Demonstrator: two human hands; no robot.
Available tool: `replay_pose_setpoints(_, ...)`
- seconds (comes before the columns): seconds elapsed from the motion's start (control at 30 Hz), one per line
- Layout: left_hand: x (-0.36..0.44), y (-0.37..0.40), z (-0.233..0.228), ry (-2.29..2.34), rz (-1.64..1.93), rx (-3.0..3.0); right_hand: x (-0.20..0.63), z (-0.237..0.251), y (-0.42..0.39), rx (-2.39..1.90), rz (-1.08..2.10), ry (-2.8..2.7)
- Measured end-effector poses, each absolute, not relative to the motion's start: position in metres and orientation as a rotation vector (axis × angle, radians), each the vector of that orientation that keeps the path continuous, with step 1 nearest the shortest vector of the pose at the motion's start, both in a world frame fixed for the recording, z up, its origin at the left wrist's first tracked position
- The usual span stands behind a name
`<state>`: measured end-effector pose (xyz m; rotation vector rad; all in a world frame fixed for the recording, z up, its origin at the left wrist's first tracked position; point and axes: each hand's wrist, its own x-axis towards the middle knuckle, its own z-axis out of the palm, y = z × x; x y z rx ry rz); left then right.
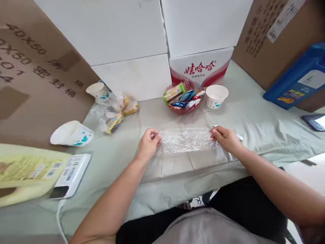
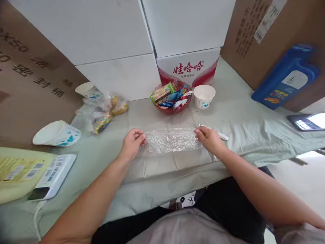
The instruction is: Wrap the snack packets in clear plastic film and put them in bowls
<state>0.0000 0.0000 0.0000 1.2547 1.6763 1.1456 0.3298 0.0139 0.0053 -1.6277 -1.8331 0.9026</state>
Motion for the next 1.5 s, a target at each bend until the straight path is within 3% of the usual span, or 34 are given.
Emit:
replay_pose_setpoints(0.37,0.009,0.000,-0.013,2.150,0.798,1.867,0.309,0.017,0.036,-1.893,0.454,-2.241)
replay_pose_setpoints(0.6,0.009,0.001,-0.010,2.275,0.614,1.952,0.317,0.005,0.034,-1.697,0.566,-2.062)
replay_pose_setpoints(0.83,0.008,-0.002,-0.010,2.297,0.595,1.970,0.323,-0.004,0.033,-1.587,0.905,-1.659)
replay_pose_setpoints(1.07,-0.001,0.001,-0.003,2.360,0.478,1.833,0.321,0.000,0.024,-1.782,0.565,-2.030)
replay_pose_setpoints(1.2,-0.002,-0.001,-0.002,2.393,0.711,2.091,0.318,0.003,0.022,-1.828,0.500,-2.104)
replay_pose_setpoints(1.33,0.015,-0.015,-0.004,1.933,0.978,2.760,0.314,0.003,0.020,-1.841,0.477,-2.135)
replay_pose_setpoints(1.43,0.032,-0.024,-0.010,1.341,0.730,2.960,0.312,0.003,0.023,-1.853,0.429,-2.170)
replay_pose_setpoints(1.5,0.038,-0.026,-0.013,1.215,0.523,2.893,0.315,0.004,0.028,-1.885,0.393,-2.156)
